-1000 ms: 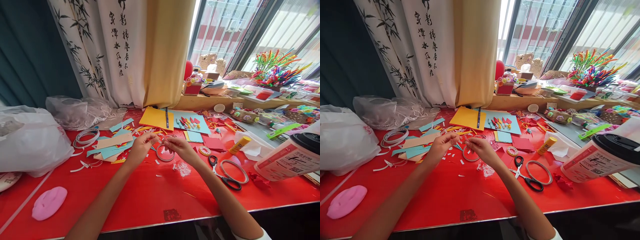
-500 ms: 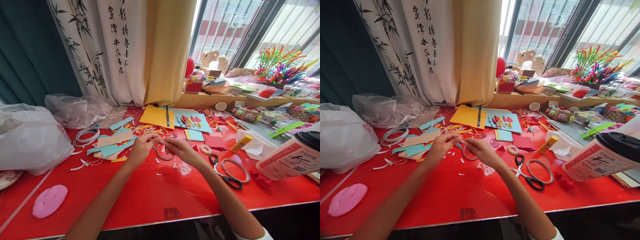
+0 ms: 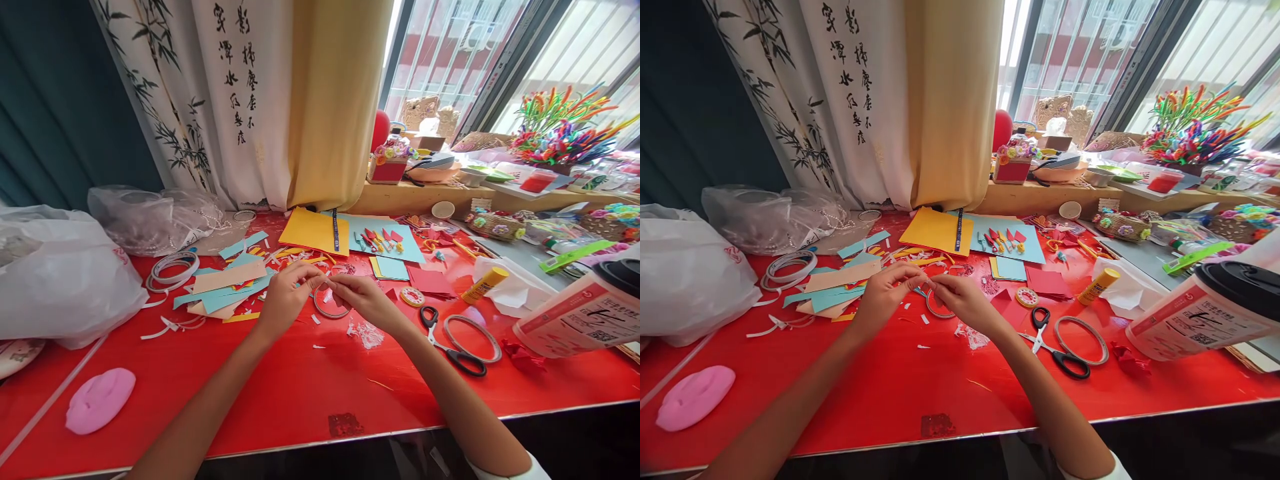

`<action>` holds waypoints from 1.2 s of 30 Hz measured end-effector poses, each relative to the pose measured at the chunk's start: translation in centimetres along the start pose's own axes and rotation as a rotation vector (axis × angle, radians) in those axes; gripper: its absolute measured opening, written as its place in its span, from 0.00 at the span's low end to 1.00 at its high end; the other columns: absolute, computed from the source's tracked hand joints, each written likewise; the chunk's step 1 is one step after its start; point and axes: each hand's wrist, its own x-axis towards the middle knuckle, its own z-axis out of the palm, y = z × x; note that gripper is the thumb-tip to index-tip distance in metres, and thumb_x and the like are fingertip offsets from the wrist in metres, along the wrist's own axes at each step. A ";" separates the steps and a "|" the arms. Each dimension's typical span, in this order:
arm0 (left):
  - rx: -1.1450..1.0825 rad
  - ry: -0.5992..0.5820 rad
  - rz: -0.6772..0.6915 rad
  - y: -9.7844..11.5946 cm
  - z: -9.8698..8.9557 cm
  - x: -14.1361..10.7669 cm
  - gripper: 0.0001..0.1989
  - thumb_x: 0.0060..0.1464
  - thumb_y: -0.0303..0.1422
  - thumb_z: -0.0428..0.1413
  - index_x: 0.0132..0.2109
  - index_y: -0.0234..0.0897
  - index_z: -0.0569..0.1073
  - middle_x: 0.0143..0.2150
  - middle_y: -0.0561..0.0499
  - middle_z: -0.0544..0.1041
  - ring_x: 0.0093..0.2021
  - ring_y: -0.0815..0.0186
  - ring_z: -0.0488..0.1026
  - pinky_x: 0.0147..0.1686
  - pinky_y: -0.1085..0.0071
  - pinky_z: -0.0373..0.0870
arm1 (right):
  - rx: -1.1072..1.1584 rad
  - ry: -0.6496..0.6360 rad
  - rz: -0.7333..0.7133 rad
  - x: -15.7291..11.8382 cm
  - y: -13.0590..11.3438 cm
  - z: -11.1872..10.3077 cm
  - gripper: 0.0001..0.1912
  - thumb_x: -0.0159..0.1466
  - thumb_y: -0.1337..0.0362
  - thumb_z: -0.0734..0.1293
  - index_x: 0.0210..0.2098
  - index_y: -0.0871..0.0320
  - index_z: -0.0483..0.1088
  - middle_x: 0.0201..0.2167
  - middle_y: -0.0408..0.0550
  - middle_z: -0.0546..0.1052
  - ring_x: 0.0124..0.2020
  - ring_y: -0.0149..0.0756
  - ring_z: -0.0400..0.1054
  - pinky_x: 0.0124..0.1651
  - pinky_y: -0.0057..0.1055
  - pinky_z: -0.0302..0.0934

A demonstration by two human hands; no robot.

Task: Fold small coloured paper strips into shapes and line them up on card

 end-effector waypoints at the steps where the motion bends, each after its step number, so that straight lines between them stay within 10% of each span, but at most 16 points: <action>1: 0.001 0.011 -0.004 0.0 0.0 -0.1 0.09 0.53 0.34 0.52 0.33 0.39 0.76 0.34 0.51 0.75 0.37 0.66 0.70 0.39 0.71 0.64 | 0.009 0.010 0.000 0.0 0.1 0.0 0.17 0.64 0.56 0.54 0.38 0.60 0.69 0.21 0.42 0.63 0.22 0.26 0.54 0.25 0.25 0.50; 17: -0.579 0.105 -0.400 -0.5 1.1 -0.2 0.08 0.43 0.32 0.59 0.34 0.36 0.78 0.32 0.50 0.78 0.35 0.68 0.69 0.37 0.73 0.64 | 0.022 0.089 -0.023 0.0 0.2 -0.3 0.15 0.63 0.59 0.56 0.35 0.60 0.70 0.19 0.41 0.63 0.21 0.26 0.55 0.24 0.25 0.50; 28: -0.630 0.303 -0.370 -1.3 -0.7 0.8 0.17 0.46 0.36 0.57 0.45 0.36 0.74 0.38 0.49 0.74 0.25 0.77 0.62 0.28 0.77 0.63 | 0.029 0.063 -0.034 -0.3 -0.2 -0.3 0.16 0.64 0.59 0.55 0.35 0.61 0.70 0.21 0.43 0.65 0.23 0.27 0.57 0.25 0.24 0.52; 36: -0.223 -0.051 -0.260 0.0 0.9 0.0 0.15 0.48 0.43 0.54 0.35 0.35 0.73 0.33 0.51 0.74 0.34 0.67 0.69 0.36 0.72 0.64 | -0.066 0.020 -0.054 0.0 0.2 -0.1 0.14 0.64 0.58 0.56 0.30 0.60 0.67 0.21 0.42 0.65 0.23 0.27 0.56 0.26 0.25 0.51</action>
